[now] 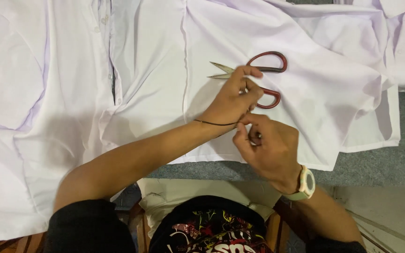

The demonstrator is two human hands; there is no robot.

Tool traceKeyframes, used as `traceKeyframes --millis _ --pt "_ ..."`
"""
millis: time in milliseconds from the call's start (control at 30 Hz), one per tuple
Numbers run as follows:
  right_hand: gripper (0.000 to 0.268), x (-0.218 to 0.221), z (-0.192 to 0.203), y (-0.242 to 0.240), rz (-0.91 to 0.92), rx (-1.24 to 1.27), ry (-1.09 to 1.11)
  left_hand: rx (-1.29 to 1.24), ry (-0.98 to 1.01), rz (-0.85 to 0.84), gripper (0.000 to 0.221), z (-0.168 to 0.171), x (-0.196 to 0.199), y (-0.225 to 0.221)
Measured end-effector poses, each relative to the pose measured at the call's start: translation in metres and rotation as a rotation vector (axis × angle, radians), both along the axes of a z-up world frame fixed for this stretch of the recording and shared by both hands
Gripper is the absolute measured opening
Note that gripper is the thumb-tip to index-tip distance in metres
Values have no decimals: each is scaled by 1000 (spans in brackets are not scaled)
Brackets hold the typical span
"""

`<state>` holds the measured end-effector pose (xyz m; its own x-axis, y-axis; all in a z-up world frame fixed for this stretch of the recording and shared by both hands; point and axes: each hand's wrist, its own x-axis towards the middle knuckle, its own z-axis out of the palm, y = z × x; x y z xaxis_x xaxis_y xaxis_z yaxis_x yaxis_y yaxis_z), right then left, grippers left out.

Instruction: Trimming loose threads from white shirts using scissors on a work table in a factory setting.

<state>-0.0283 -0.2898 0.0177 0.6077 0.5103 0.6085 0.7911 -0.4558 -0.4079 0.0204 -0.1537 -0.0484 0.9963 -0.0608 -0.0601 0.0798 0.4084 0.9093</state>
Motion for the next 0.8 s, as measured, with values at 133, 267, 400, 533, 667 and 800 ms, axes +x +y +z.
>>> traceKeyframes --millis 133,267,400,533,667,800 --pt "7 2 -7 -20 -74 124 183 557 -142 -344 60 27 -37 12" --pt "8 -5 -8 -31 -147 186 336 854 -281 -526 48 110 -73 22" --pt "6 -19 -7 -59 -234 217 624 1087 -805 -292 36 139 -121 23" --pt "5 -45 -21 -103 -367 193 747 849 -1105 -163 21 116 -168 18" --pt "13 -97 -38 -125 -295 -161 1038 845 -1242 -168 10 94 -103 50" --pt "54 -161 -155 -165 -274 -1002 1418 1071 -1009 9 21 48 -17 98"
